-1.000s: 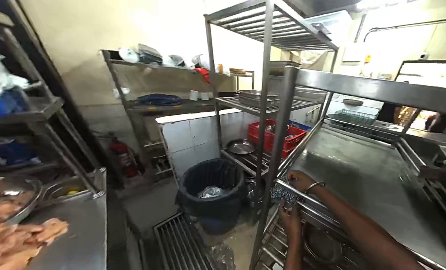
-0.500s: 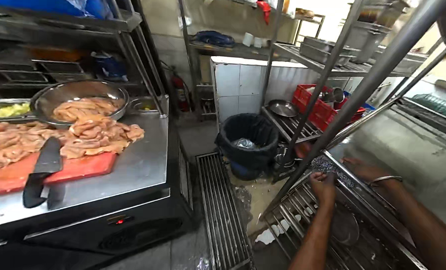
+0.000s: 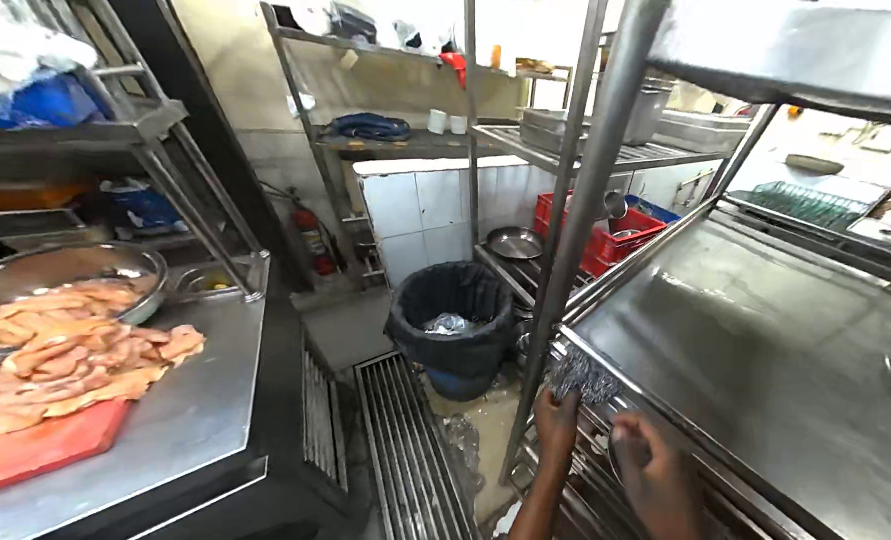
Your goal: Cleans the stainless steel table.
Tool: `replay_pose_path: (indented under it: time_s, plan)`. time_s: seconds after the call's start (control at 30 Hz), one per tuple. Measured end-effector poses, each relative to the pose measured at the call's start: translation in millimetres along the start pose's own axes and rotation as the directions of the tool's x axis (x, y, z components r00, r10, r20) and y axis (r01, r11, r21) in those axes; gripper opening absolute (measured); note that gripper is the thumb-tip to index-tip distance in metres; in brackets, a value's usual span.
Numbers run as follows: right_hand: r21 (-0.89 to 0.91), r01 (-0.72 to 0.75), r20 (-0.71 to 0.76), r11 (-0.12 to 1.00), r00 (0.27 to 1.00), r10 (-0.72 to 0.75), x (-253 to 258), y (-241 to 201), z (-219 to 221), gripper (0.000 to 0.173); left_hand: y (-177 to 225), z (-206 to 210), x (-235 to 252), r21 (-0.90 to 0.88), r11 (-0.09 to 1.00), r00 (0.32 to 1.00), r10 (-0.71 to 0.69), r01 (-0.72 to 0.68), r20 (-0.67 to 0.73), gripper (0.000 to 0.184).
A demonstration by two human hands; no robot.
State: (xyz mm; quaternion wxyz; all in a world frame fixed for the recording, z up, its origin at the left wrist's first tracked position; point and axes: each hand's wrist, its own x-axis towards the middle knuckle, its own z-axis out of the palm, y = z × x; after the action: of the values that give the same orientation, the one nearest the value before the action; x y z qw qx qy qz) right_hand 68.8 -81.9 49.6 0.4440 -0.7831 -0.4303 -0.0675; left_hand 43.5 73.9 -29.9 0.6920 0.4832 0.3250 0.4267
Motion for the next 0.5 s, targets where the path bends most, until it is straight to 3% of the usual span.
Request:
replay_pose_path:
  time_s: [0.13, 0.3, 0.4, 0.5]
  plan:
    - [0.132, -0.294, 0.19, 0.947, 0.945, 0.266, -36, 30, 15, 0.047, -13, -22, -33, -0.055, 0.996, 0.997, 0.071, -0.073, -0.032, 0.015]
    - [0.264, -0.411, 0.21, 0.873, 0.907, 0.364, -63, 39, 33, 0.065, -14, -35, -75, -0.056, 0.991, 0.992, 0.124, -0.125, -0.01, 0.01]
    - [0.412, -0.504, 0.26, 0.759, 0.863, 0.433, -77, 31, 47, 0.064, -16, -42, -87, -0.051, 0.977, 0.973, 0.211, -0.208, 0.089, 0.012]
    - [0.606, -0.509, 0.214, 0.611, 0.844, 0.491, -91, 20, 67, 0.061, -23, -55, -92, -0.023, 0.973, 0.96, 0.232, -0.231, 0.159, 0.018]
